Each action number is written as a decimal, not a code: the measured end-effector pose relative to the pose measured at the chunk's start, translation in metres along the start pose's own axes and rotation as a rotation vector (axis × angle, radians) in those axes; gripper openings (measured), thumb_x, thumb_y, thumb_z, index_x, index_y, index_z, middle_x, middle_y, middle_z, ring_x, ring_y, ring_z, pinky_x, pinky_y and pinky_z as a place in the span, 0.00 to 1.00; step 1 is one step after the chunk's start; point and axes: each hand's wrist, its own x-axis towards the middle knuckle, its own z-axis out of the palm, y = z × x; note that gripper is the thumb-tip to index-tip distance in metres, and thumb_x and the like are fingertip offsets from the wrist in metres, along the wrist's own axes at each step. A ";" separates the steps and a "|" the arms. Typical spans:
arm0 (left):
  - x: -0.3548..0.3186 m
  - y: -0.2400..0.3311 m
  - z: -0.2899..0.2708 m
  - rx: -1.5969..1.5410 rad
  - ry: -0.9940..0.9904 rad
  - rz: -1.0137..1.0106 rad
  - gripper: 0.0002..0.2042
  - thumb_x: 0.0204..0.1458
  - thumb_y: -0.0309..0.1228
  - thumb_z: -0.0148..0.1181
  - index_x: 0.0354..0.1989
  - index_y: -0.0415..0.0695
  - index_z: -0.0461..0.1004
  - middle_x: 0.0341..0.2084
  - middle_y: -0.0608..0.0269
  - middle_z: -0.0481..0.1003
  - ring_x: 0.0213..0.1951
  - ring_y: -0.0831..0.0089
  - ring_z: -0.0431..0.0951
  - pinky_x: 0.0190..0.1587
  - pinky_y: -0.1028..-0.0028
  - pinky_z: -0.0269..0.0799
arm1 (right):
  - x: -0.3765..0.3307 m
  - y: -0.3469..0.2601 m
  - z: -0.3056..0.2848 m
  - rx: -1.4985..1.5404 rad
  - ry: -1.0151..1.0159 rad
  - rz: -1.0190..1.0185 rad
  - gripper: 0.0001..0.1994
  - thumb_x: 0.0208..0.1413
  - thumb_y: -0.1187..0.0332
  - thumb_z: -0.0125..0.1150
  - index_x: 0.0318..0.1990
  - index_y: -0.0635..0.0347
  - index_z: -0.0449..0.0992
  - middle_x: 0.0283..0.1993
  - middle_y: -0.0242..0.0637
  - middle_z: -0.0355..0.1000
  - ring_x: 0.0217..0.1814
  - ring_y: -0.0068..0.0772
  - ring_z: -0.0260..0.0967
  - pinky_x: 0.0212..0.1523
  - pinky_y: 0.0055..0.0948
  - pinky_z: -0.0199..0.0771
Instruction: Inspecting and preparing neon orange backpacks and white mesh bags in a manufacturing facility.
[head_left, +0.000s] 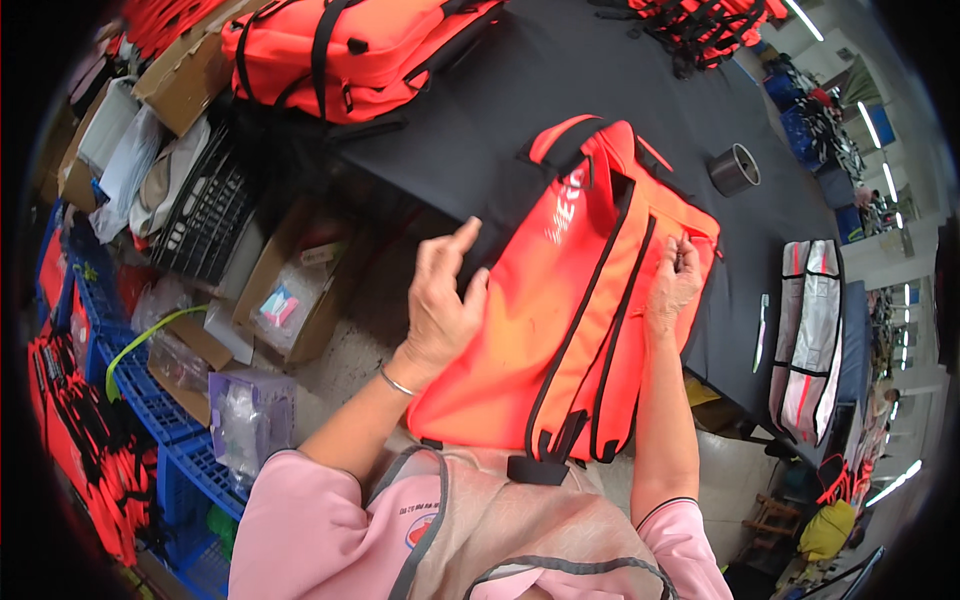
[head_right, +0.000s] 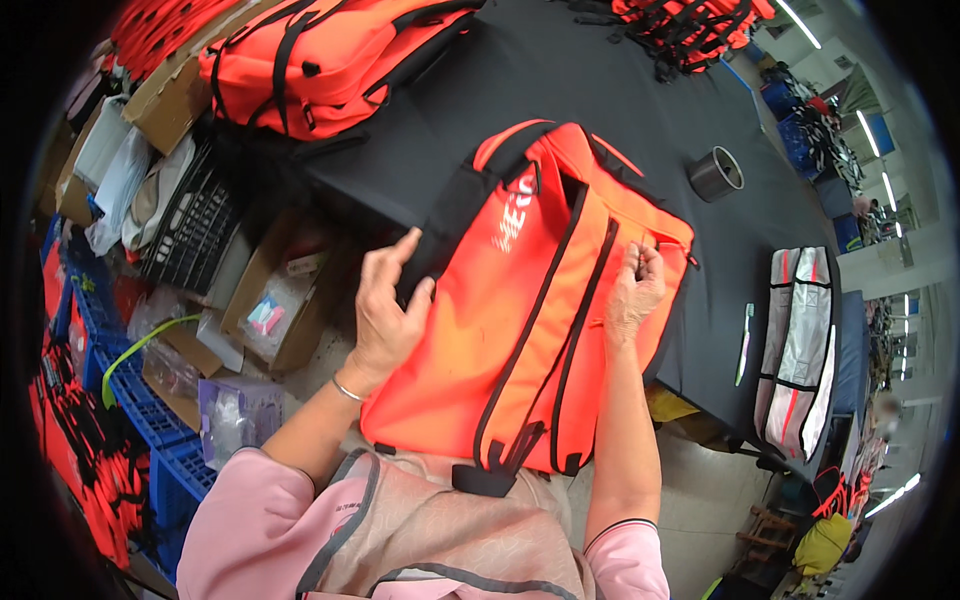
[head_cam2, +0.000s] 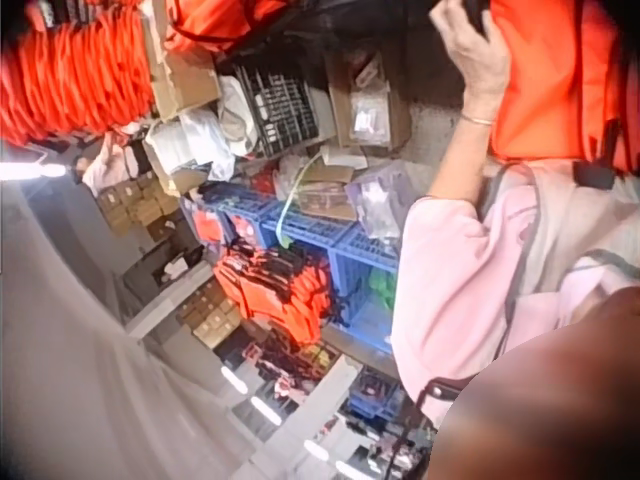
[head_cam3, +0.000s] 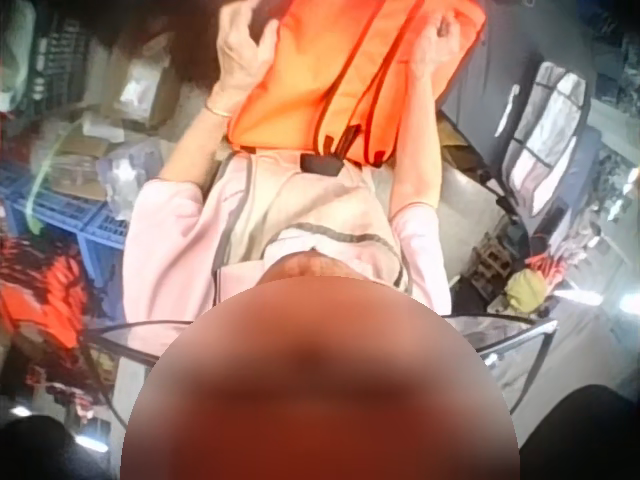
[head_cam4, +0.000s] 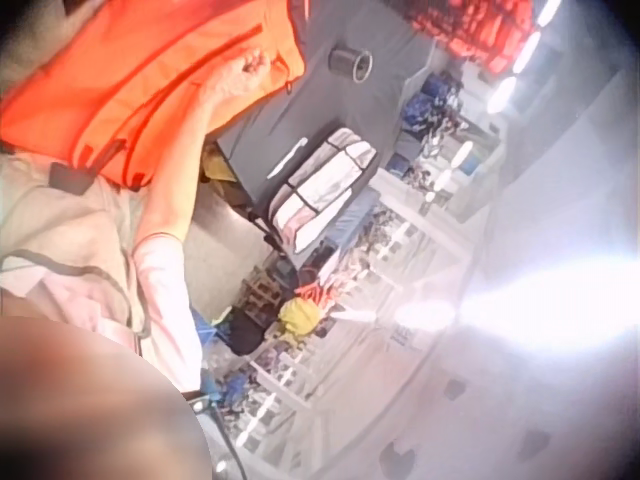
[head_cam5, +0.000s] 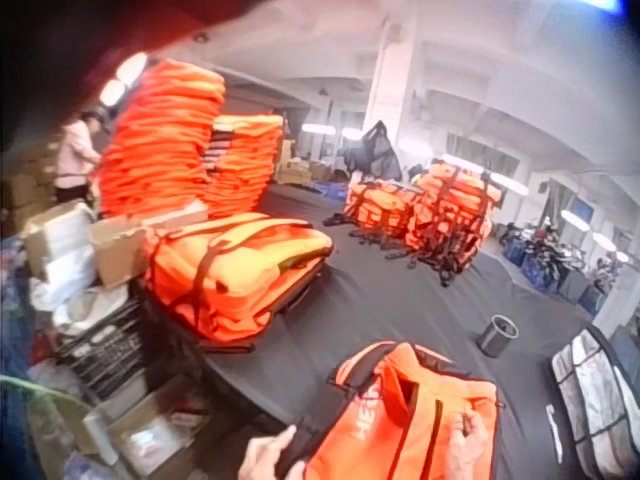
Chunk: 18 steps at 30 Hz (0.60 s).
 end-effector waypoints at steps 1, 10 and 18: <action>0.000 -0.006 -0.006 0.032 0.021 -0.108 0.26 0.48 0.23 0.63 0.59 0.39 0.69 0.49 0.49 0.70 0.49 0.56 0.72 0.53 0.66 0.69 | -0.003 -0.010 0.003 0.006 0.037 0.022 0.06 0.62 0.69 0.59 0.36 0.63 0.75 0.24 0.17 0.58 0.24 0.09 0.49 0.24 0.15 0.51; -0.071 -0.056 -0.065 -0.632 -0.629 -0.766 0.56 0.39 0.46 0.76 0.71 0.37 0.45 0.67 0.46 0.56 0.68 0.59 0.57 0.69 0.66 0.49 | -0.050 -0.124 0.065 -0.029 -0.610 -0.143 0.07 0.59 0.71 0.63 0.44 0.57 0.77 0.19 0.26 0.58 0.22 0.15 0.55 0.24 0.20 0.58; -0.086 -0.040 -0.054 -1.011 -0.499 -0.940 0.50 0.42 0.34 0.74 0.71 0.40 0.47 0.61 0.53 0.64 0.61 0.67 0.65 0.65 0.69 0.58 | -0.071 -0.137 0.142 -0.591 -1.078 -0.572 0.15 0.58 0.60 0.60 0.50 0.51 0.75 0.25 0.45 0.76 0.30 0.50 0.76 0.30 0.44 0.74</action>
